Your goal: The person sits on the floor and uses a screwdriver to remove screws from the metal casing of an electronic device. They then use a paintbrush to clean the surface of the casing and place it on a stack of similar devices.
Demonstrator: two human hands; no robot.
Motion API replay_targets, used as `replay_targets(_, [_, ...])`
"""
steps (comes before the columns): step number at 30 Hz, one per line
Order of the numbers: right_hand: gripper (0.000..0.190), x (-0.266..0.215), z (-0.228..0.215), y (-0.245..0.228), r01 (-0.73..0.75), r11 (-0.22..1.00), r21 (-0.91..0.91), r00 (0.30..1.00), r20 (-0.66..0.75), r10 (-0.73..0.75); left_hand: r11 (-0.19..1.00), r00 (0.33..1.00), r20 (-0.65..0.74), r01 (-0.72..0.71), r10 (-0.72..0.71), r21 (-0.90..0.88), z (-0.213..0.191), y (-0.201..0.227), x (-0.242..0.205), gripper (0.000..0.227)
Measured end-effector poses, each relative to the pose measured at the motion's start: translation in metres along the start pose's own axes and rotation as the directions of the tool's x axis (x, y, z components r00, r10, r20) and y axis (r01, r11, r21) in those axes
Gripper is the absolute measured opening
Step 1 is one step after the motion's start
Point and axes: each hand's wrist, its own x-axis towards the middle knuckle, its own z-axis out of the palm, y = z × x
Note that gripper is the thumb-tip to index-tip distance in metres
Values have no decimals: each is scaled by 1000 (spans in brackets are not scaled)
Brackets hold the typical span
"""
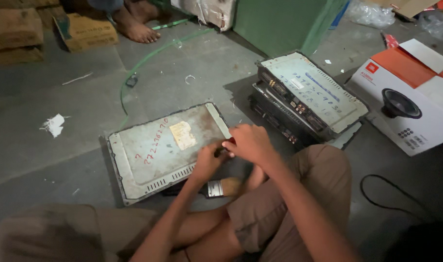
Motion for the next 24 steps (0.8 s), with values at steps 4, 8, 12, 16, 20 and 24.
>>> replay_targets(4, [35,-3,1,1,-29,998,47,1000,-7,30,992,989,-84,-121,118,-39,7,-10,5,34])
replay_targets(8, [35,-8,4,10,231,903,363,970,-152,-188,984,982,-72,-170,174,55,11,-23,8,32])
replay_targets(12, [23,-5,12,13,172,933,315,985,-60,-162,992,991,-71,-107,112,61,10,-24,10,37])
replay_targets(16, [31,-1,19,10,54,995,88,997,57,-59,992,990,-61,-123,125,39,8,-21,6,38])
replay_targets(20, [36,5,28,0,45,986,-159,999,25,-42,998,998,-38,-50,51,40,6,-16,5,40])
replay_targets(24, [35,-1,33,4,41,997,-69,999,-19,-43,991,993,-79,-80,89,105,7,-7,6,38])
